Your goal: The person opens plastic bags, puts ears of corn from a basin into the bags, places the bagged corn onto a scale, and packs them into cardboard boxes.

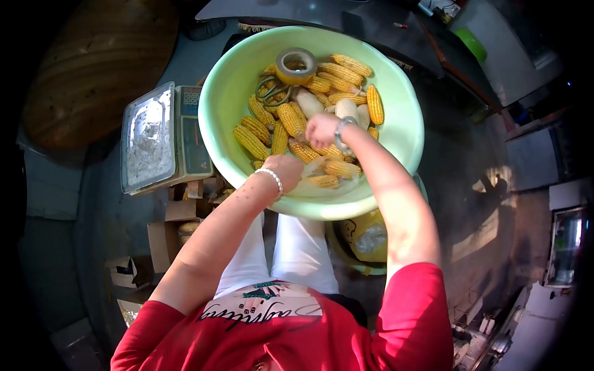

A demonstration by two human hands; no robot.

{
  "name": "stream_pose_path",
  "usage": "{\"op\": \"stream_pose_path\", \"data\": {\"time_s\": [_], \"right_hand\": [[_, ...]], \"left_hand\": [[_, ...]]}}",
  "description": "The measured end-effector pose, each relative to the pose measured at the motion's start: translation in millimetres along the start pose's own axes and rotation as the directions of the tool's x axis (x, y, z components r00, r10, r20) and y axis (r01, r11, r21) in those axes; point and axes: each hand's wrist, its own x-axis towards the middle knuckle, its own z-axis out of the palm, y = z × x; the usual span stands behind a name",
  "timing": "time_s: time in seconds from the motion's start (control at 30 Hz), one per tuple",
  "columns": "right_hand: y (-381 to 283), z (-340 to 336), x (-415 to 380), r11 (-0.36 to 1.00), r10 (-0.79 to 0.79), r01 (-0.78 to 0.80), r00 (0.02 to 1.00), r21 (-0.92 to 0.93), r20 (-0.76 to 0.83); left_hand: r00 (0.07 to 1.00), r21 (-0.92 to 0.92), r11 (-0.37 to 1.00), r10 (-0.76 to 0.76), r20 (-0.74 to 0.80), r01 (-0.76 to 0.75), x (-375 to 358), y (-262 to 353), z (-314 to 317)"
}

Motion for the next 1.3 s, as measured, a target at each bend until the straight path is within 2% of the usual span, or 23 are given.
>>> {"op": "stream_pose_path", "data": {"time_s": [0.03,0.1,0.17,0.27,0.37,0.4,0.43,0.47,0.5,0.57,0.67,0.73,0.8,0.87,0.9,0.97,1.03,1.1,1.17,1.27,1.3], "right_hand": [[-13.0,-0.4,8.1,1.000,-0.027,0.028,0.995,0.010,-0.099],[-39.0,3.3,25.6,0.933,-0.254,0.186,0.947,-0.309,-0.197],[-57.6,18.3,65.1,0.864,-0.335,0.226,0.925,-0.450,-0.180],[-85.6,48.1,91.9,0.892,-0.268,0.183,0.950,-0.414,-0.158],[-98.7,70.9,105.0,0.887,-0.208,0.147,0.974,-0.437,-0.093],[-101.7,76.3,106.1,0.878,-0.183,0.142,0.982,-0.458,-0.046],[-103.3,79.5,108.6,0.867,-0.156,0.138,0.988,-0.479,0.001],[-97.7,85.4,113.8,0.844,-0.209,0.173,0.978,-0.507,-0.015],[-93.8,85.3,116.9,0.858,-0.163,0.144,0.987,-0.493,0.004],[-95.6,79.8,108.8,0.880,-0.067,0.079,0.997,-0.468,0.042],[-84.4,72.2,101.8,0.845,-0.107,0.115,0.993,-0.523,0.044],[-75.1,58.2,85.5,0.949,-0.145,0.107,0.983,-0.296,-0.110],[-64.6,37.2,61.9,0.989,-0.149,0.144,0.967,-0.042,-0.206],[-36.0,5.9,51.7,0.957,-0.134,0.194,0.955,0.216,-0.263],[-17.5,-7.1,45.3,0.916,-0.115,0.217,0.948,0.338,-0.298],[5.0,-24.8,12.9,0.687,-0.188,0.420,0.891,0.594,-0.412],[17.4,-36.9,-23.3,0.589,-0.263,0.461,0.886,0.664,-0.383],[33.8,-38.4,-42.6,0.494,-0.438,0.426,0.875,0.758,-0.206],[36.1,-25.7,-57.2,0.585,-0.491,0.368,0.870,0.723,-0.045],[37.9,-1.0,-48.6,0.851,-0.424,0.340,0.895,0.401,0.139],[27.0,1.7,-49.7,0.945,-0.327,0.325,0.932,0.039,0.155]], "left_hand": [[1.000,-0.013,1.000,-0.009,-0.005,0.008,2.9,-1.3,1.4],[1.000,-0.010,1.000,-0.005,0.000,0.005,4.5,-1.5,0.3],[1.000,0.021,1.000,0.012,0.022,-0.013,1.6,-1.0,-4.9],[0.999,0.009,1.000,0.002,0.032,-0.002,3.5,-1.8,-3.0],[0.989,-0.116,0.988,0.085,-0.117,-0.099,9.9,-10.9,13.0],[0.969,-0.058,0.984,0.157,-0.192,-0.171,19.2,-19.4,29.5],[0.959,-0.050,0.983,0.163,-0.232,-0.179,16.5,-20.5,31.1],[0.947,-0.041,0.981,0.171,-0.271,-0.189,13.0,-19.9,33.6],[0.934,-0.032,0.979,0.180,-0.309,-0.200,11.1,-18.9,34.8],[0.962,-0.022,0.987,0.151,-0.227,-0.160,11.0,-16.3,26.7],[0.995,-0.006,0.999,0.053,-0.089,-0.053,6.0,-8.1,10.6],[1.000,-0.002,1.000,0.004,-0.010,-0.004,4.5,-6.7,0.1],[0.991,-0.037,0.997,-0.074,-0.114,0.070,10.2,-10.7,1.9],[0.975,-0.124,0.980,-0.170,-0.141,0.153,12.0,-12.1,-5.0],[0.969,-0.162,0.970,-0.206,-0.137,0.184,9.0,-10.8,-12.5],[0.964,-0.184,0.963,-0.224,-0.147,0.196,8.6,-10.8,-12.7],[0.964,-0.186,0.961,-0.232,-0.133,0.206,13.8,-13.9,-8.2],[0.961,-0.188,0.957,-0.247,-0.126,0.221,15.3,-14.2,-6.9],[0.956,-0.188,0.955,-0.256,-0.141,0.228,17.4,-15.4,-4.3],[0.946,-0.212,0.947,-0.279,-0.166,0.242,22.0,-17.0,-0.3],[0.944,-0.213,0.939,-0.301,-0.137,0.269,21.7,-15.8,-2.1]]}}
